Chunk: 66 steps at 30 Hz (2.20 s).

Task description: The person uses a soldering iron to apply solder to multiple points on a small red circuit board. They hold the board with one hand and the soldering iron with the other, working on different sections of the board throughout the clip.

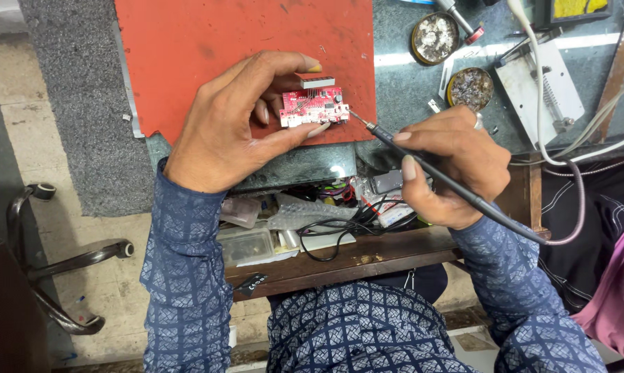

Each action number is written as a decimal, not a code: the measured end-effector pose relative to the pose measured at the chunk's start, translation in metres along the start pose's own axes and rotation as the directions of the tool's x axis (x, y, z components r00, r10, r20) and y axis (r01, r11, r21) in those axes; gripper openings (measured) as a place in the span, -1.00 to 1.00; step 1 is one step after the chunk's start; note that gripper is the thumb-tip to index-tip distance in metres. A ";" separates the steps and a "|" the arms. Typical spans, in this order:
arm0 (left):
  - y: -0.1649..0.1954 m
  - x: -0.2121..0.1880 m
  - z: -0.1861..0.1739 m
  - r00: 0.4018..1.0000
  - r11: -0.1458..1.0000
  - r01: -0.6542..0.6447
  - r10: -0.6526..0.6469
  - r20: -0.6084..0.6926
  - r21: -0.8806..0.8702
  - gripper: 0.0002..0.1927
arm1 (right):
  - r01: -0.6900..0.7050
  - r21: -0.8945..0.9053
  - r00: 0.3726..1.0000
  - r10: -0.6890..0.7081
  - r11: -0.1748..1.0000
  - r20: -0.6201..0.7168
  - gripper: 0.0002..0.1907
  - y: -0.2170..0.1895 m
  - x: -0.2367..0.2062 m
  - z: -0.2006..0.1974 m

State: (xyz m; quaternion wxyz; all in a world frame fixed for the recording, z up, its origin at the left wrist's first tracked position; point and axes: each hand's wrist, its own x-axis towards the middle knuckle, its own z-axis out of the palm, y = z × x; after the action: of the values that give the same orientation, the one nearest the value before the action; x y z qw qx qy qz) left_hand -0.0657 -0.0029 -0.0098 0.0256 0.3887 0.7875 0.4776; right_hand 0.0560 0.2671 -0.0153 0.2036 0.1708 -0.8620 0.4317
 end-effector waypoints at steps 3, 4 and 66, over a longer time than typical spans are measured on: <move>0.000 -0.001 -0.001 1.000 1.000 -0.005 0.005 0.005 -0.017 -0.44 | -0.013 0.013 1.000 0.013 1.000 0.000 -0.83 -0.001 0.002 0.000; 0.001 -0.001 -0.001 1.000 1.000 -0.002 0.002 0.008 -0.027 -0.44 | -0.024 0.010 1.000 0.024 1.000 0.018 -0.82 -0.002 0.002 -0.001; 0.005 -0.003 -0.001 1.000 0.999 0.020 -0.020 0.010 -0.027 -0.39 | -0.039 0.050 0.994 0.034 0.998 0.102 -0.84 0.001 0.005 -0.002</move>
State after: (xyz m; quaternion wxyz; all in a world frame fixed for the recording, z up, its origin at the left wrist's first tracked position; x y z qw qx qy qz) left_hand -0.0608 -0.0040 -0.0062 0.0397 0.3829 0.7845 0.4861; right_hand 0.0514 0.2691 -0.0121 0.1475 0.1819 -0.8627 0.4483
